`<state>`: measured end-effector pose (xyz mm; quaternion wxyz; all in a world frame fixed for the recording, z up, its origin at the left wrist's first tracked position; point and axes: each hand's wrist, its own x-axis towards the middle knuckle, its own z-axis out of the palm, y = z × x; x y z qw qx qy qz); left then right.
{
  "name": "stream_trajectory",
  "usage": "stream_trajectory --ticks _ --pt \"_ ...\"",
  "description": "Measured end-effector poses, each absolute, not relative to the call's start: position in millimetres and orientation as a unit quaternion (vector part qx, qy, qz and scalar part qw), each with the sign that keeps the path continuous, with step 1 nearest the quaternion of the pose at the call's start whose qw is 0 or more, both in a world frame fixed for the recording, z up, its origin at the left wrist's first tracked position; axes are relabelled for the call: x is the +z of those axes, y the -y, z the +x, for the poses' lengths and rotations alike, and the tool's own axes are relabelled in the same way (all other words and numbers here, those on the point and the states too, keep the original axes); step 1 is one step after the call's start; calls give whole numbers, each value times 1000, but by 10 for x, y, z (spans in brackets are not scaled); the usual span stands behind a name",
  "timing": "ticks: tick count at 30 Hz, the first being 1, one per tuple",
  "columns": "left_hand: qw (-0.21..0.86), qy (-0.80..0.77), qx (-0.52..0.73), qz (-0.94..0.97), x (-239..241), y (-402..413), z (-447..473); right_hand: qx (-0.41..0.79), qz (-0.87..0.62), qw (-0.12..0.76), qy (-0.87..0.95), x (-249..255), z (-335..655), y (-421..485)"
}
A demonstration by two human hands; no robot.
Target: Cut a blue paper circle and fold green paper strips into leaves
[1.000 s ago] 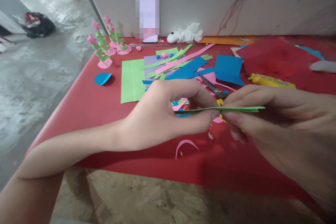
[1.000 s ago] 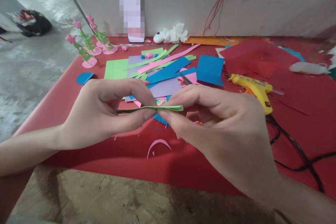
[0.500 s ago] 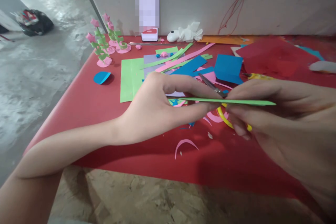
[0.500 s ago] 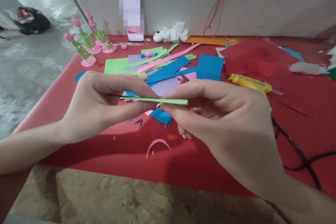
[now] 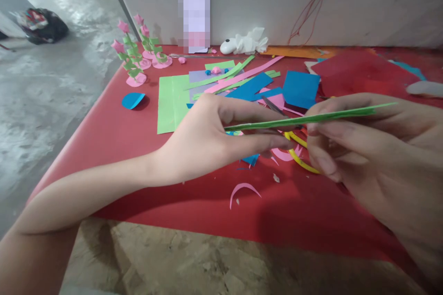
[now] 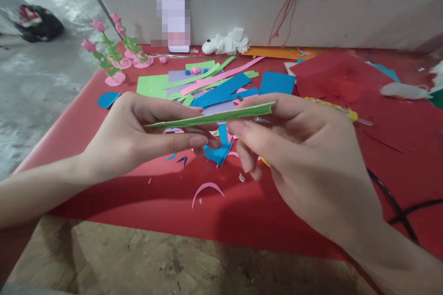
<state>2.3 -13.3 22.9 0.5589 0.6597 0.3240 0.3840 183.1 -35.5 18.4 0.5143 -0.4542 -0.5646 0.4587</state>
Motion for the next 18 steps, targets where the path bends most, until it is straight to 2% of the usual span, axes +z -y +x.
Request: stream_trajectory --ticks 6,18 --pt "529 -339 396 670 244 166 -8 481 -478 506 533 183 1810 363" --pt "678 -289 357 574 221 133 -31 380 -500 512 586 182 1818 412"
